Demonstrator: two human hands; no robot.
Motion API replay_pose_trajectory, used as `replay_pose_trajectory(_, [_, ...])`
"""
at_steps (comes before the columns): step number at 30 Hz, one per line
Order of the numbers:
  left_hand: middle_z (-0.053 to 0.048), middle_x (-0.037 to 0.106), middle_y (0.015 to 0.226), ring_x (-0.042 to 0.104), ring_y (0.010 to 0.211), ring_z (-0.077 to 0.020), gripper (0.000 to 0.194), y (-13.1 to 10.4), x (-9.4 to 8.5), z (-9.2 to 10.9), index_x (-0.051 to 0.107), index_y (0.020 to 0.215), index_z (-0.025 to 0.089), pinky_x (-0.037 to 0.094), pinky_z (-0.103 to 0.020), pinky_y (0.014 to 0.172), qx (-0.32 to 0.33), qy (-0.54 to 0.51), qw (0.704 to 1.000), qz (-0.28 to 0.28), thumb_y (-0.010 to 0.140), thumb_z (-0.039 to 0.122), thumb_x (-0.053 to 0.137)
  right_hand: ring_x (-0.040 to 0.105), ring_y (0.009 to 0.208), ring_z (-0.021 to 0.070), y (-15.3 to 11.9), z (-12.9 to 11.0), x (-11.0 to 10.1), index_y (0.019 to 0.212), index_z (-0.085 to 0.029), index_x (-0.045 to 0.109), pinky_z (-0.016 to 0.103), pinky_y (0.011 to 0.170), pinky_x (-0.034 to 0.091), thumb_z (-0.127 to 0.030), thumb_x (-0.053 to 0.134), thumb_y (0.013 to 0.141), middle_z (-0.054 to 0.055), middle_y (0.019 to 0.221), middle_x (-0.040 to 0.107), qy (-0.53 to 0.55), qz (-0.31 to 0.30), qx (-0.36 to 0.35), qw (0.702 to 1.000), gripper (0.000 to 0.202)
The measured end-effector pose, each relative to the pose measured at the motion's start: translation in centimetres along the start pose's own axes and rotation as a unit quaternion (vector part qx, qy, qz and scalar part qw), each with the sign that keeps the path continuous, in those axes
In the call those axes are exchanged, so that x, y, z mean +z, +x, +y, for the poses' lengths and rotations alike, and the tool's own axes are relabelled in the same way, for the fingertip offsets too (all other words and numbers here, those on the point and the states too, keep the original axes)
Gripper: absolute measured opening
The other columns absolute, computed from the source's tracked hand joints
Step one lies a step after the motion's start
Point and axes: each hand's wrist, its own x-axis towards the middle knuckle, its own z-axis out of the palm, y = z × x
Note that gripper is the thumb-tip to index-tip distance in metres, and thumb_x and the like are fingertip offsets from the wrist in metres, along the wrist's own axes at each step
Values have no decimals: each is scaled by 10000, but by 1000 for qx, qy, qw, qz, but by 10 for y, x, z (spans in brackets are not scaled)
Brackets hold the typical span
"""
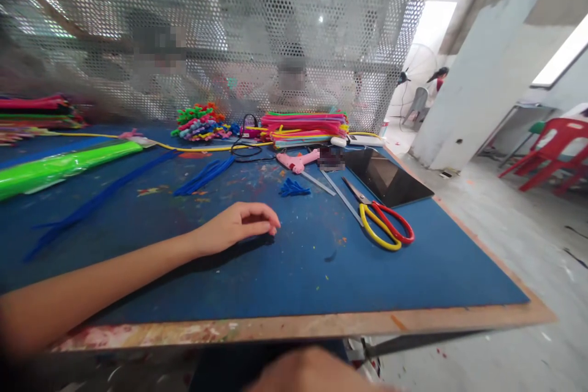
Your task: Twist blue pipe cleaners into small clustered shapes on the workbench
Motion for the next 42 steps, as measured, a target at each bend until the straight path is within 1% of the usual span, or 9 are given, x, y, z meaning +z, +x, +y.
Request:
replay_pose_trajectory(2, [-32,634,782,591,728,-129,278,1,0,-1,641,913,167,450,-248,710,-4,-113,993,43,796,410,572,555,508,100,15,-13,-53,1093,-287,530,196,443,419,-314,463,858,-14,710,644,34,75,80,993,246])
replay_pose_trajectory(4, [-51,617,809,591,714,-140,395,0,0,-2,637,922,157,463,-254,657,-2,-219,973,77,780,514,550,536,463,97,39,-10,-96,1072,-236,452,188,414,421,-305,522,828,-45,606,599,142,107,112,978,263])
replay_pose_trajectory(7, [-59,602,852,585,754,-160,461,-2,1,0,624,935,159,481,-268,631,-4,-293,950,104,722,567,587,515,416,77,76,13,-125,899,-214,387,168,384,410,-301,535,816,-69,561,574,263,184,118,940,190])
replay_pose_trajectory(11, [0,581,820,554,712,-106,320,-3,5,-1,593,903,172,457,-222,634,-25,-228,960,162,682,374,704,562,430,80,99,34,-111,826,-200,379,196,443,484,-317,597,778,-60,558,601,345,182,103,915,252])
replay_pose_trajectory(15, [30,549,721,506,637,-72,215,-2,10,-3,569,769,148,438,-202,633,-25,-174,971,164,722,334,665,621,476,119,94,28,-96,797,-190,397,227,460,515,-365,661,730,-34,575,632,363,172,111,909,324])
replay_pose_trajectory(22, [27,528,738,519,683,-97,216,-5,13,-1,536,773,153,485,-250,658,-32,-244,956,161,738,336,644,596,482,90,86,27,-104,750,-169,503,201,469,485,-516,552,781,-9,595,637,419,193,129,878,352])
replay_pose_trajectory(28, [7,580,777,565,721,-108,222,-6,17,3,550,858,156,504,-269,681,-60,-335,927,156,725,281,675,513,437,58,88,29,-101,676,-159,557,182,453,434,-472,550,795,-28,544,585,308,285,119,900,336])
replay_pose_trajectory(35, [13,616,735,587,726,-93,186,-4,17,0,528,708,137,518,-266,735,-38,-364,915,173,707,222,694,508,462,75,86,26,-103,681,-153,595,199,464,415,-443,603,761,-24,532,578,246,312,108,911,301])
replay_pose_trajectory(42, [37,572,591,551,514,-77,171,-4,7,3,560,760,148,505,-204,509,-58,-227,959,159,722,278,664,468,443,77,81,32,-113,609,-155,581,210,448,384,-459,651,716,-16,503,556,224,401,122,880,329])
